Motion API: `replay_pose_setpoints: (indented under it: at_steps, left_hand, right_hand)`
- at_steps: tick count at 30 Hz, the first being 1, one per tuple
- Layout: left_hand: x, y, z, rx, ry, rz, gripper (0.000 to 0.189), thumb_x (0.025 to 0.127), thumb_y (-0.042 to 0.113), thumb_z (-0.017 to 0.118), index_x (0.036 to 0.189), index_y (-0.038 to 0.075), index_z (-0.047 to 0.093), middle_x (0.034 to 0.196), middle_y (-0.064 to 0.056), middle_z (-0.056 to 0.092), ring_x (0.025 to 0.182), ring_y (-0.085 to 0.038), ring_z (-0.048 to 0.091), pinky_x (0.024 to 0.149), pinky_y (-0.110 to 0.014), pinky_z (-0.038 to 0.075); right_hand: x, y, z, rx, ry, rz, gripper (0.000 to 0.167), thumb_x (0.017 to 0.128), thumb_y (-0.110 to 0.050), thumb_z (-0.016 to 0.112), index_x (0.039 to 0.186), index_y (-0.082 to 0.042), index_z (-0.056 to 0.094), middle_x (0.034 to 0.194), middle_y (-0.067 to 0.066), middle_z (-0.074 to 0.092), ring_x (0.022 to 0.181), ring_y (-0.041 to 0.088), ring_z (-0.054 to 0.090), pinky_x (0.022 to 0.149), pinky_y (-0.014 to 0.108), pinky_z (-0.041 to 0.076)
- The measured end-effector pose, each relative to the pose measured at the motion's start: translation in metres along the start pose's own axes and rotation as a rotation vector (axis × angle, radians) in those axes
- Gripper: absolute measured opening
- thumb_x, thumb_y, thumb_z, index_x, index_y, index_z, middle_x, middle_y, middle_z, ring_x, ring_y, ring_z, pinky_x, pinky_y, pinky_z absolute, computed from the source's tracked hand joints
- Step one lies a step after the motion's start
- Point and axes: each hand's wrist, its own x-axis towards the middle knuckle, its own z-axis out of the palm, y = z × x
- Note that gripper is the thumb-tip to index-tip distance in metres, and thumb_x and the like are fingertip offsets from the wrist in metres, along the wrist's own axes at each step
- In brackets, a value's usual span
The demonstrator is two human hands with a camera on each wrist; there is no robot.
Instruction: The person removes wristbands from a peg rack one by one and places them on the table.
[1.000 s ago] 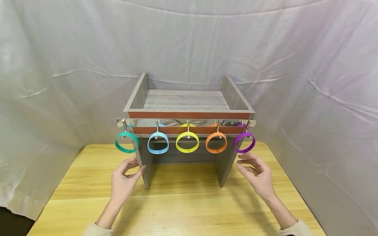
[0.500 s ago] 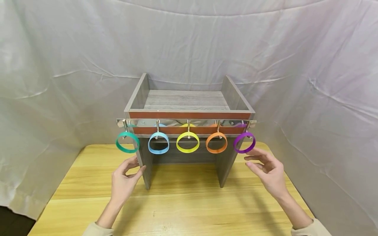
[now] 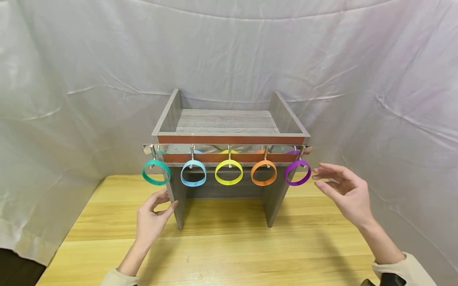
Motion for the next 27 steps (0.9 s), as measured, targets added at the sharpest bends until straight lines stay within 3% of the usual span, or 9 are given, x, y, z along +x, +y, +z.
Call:
replay_pose_setpoints:
  at_steps: [10, 17, 27]
  left_hand:
    - [0.0, 0.0, 0.0, -0.006, -0.003, 0.003, 0.042, 0.083, -0.013, 0.081, 0.121, 0.005, 0.076, 0.104, -0.002, 0.077, 0.094, 0.012, 0.069, 0.067, -0.013, 0.064]
    - [0.0, 0.0, 0.0, -0.001, 0.008, 0.008, 0.044, 0.082, -0.013, 0.081, 0.121, 0.005, 0.076, 0.104, 0.008, 0.075, 0.094, 0.013, 0.069, 0.066, -0.013, 0.064]
    - [-0.001, 0.001, 0.0, -0.011, 0.006, 0.01, 0.042, 0.082, -0.013, 0.081, 0.12, 0.005, 0.076, 0.105, -0.011, 0.077, 0.093, 0.012, 0.069, 0.066, -0.013, 0.064]
  right_hand:
    - [0.015, -0.001, 0.007, -0.055, -0.01, 0.073, 0.04, 0.087, 0.026, 0.065, 0.126, 0.016, 0.065, 0.109, -0.001, 0.08, 0.102, 0.007, 0.075, 0.088, 0.015, 0.064]
    - [0.012, 0.008, 0.014, -0.056, -0.022, 0.077, 0.03, 0.092, 0.022, 0.063, 0.121, 0.017, 0.066, 0.107, -0.001, 0.08, 0.1, 0.006, 0.075, 0.088, 0.015, 0.064]
    - [0.005, 0.016, 0.019, -0.024, -0.028, 0.117, 0.021, 0.094, 0.021, 0.061, 0.114, 0.019, 0.065, 0.105, -0.005, 0.081, 0.097, 0.004, 0.075, 0.084, 0.017, 0.066]
